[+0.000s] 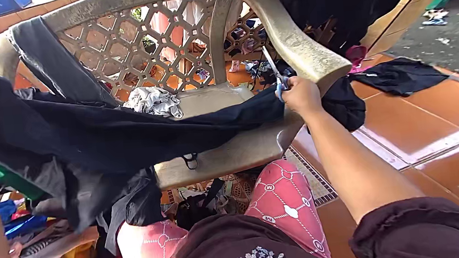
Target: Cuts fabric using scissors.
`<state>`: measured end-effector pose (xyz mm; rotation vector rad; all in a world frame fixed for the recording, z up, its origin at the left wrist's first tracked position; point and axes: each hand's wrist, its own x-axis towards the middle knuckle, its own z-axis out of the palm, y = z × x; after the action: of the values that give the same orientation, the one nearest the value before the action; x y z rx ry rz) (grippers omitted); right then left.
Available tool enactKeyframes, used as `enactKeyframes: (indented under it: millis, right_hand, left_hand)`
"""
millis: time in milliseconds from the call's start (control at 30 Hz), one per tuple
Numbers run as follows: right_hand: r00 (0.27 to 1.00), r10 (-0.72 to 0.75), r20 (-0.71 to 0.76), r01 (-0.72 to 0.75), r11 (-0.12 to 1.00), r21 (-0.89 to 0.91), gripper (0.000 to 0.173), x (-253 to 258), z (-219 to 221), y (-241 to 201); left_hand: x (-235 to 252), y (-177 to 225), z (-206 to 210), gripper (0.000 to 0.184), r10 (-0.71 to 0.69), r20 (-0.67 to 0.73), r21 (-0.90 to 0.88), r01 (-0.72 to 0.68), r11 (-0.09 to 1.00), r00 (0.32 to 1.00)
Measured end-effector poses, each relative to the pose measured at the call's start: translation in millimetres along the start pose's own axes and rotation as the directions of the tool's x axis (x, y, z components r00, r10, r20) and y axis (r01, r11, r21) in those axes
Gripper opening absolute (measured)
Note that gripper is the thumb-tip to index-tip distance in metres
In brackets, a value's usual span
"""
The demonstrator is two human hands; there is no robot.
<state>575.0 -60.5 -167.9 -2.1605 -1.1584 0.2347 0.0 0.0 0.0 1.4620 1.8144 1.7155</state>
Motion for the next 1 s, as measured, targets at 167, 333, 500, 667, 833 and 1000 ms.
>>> enactKeyframes:
  millis: [167,333,500,667,833,1000]
  right_hand:
    - [0.988,0.145,0.055,-0.144,0.989,-0.009,0.043,9.9,20.1,-2.1]
    - [0.974,0.151,0.171,-0.148,0.988,-0.033,0.048,-6.6,47.1,7.9]
    - [0.966,0.043,0.257,-0.084,0.984,0.155,0.071,-47.1,81.3,22.1]
    - [0.929,0.036,0.367,0.008,0.993,-0.119,0.051,-82.7,85.2,30.1]
    - [0.982,0.036,0.185,-0.060,0.990,0.127,0.036,-86.4,67.3,41.3]
    - [0.991,0.129,-0.035,-0.087,0.825,0.558,0.034,-102.7,50.2,46.5]
  left_hand:
    - [31.0,-51.5,46.6,0.067,-0.347,0.221,-0.163,0.386,0.908,0.911]
    - [-47.7,-79.1,121.0,0.064,-0.230,0.576,0.345,0.022,0.939,0.784]
    - [-141.7,-103.7,174.0,0.044,0.085,0.877,0.224,-0.559,0.799,0.473]
    - [-194.7,-115.9,196.5,0.051,-0.047,0.968,0.213,-0.708,0.673,0.247]
    - [-194.2,-129.1,193.7,0.034,0.021,0.919,0.273,-0.675,0.686,0.393]
    - [-219.9,-125.7,165.1,0.021,0.725,0.550,-0.126,-0.818,0.562,0.413]
